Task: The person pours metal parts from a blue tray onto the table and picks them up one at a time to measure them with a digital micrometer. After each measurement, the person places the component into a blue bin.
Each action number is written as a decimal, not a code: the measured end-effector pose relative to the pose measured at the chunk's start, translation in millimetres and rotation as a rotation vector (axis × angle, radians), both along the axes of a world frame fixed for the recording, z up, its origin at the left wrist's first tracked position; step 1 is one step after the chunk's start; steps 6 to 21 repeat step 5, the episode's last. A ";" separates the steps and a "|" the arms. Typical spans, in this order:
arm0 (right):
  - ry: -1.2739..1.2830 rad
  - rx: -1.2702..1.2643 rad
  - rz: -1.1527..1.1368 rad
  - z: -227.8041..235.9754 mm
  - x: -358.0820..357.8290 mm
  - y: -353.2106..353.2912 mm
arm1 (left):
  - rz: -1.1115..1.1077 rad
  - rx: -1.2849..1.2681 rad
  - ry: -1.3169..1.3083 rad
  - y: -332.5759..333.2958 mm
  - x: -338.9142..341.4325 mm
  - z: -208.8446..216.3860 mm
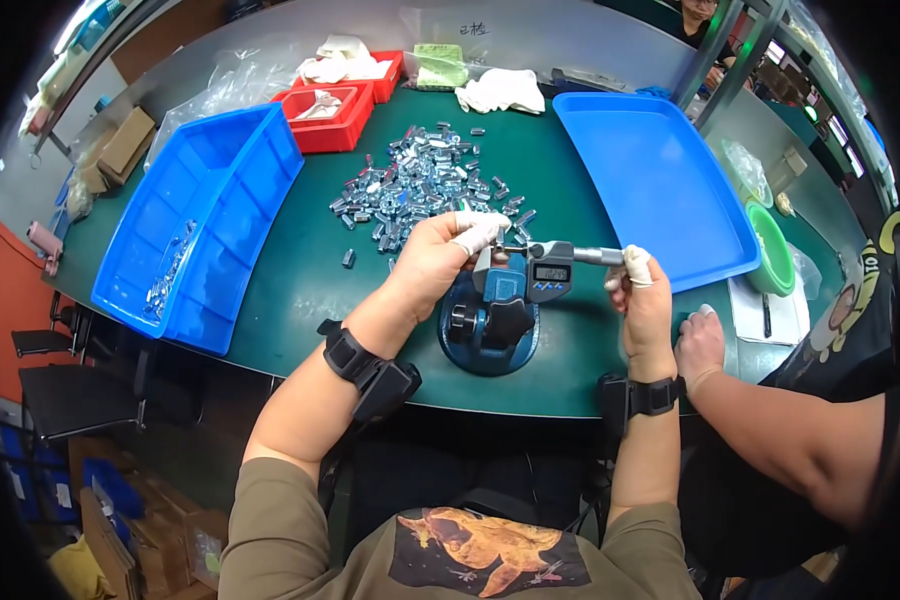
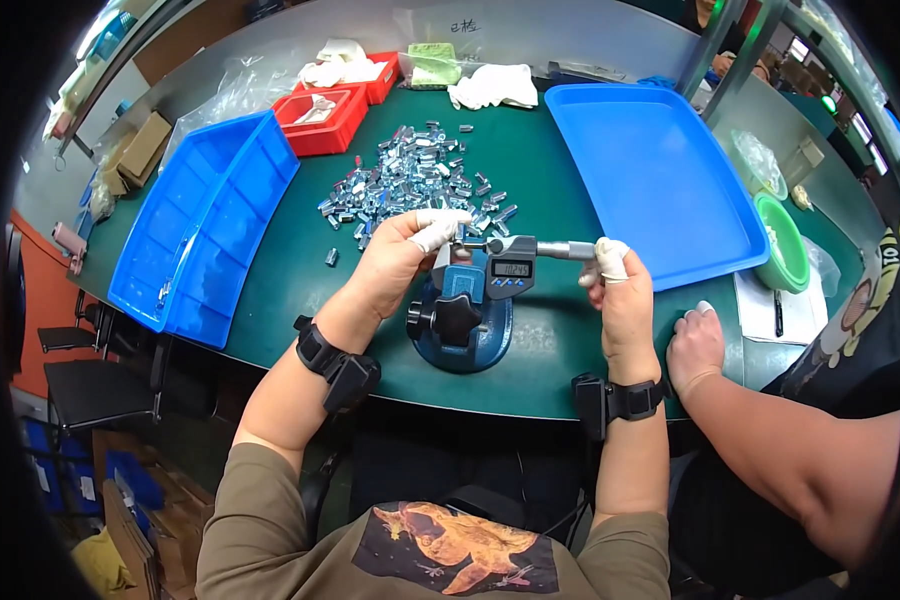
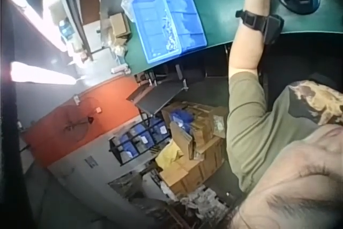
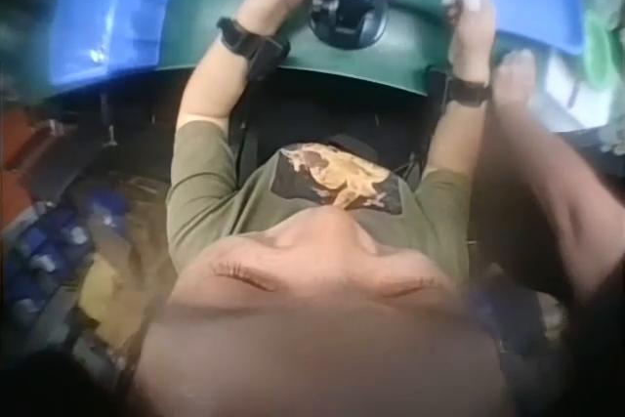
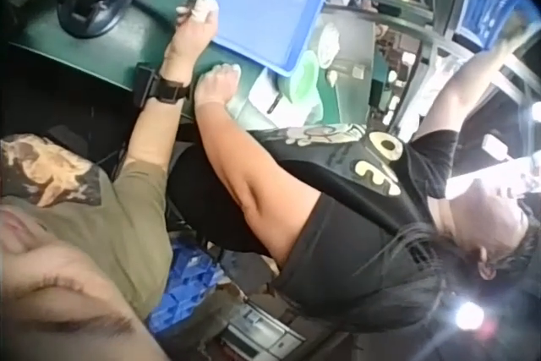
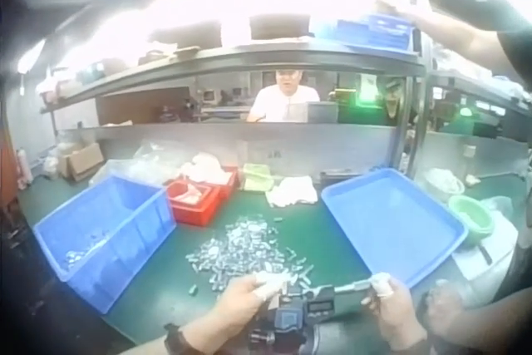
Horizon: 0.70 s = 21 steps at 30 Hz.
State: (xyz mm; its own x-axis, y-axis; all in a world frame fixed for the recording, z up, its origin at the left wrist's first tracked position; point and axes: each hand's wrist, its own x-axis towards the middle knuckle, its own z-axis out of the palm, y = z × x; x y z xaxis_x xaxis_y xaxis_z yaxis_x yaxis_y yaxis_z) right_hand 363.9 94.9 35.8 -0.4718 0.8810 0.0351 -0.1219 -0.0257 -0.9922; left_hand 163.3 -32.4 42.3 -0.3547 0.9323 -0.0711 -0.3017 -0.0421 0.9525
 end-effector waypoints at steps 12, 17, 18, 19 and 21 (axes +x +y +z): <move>-0.002 -0.009 0.027 -4.9 3.4 6.4 | 0.023 0.013 -0.016 -0.5 2.4 -1.4; -0.002 -0.009 0.027 -4.9 3.4 6.4 | 0.023 0.013 -0.016 -0.5 2.4 -1.4; -0.002 -0.009 0.027 -4.9 3.4 6.4 | 0.023 0.013 -0.016 -0.5 2.4 -1.4; -0.002 -0.009 0.027 -4.9 3.4 6.4 | 0.023 0.013 -0.016 -0.5 2.4 -1.4; -0.002 -0.009 0.027 -4.9 3.4 6.4 | 0.023 0.013 -0.016 -0.5 2.4 -1.4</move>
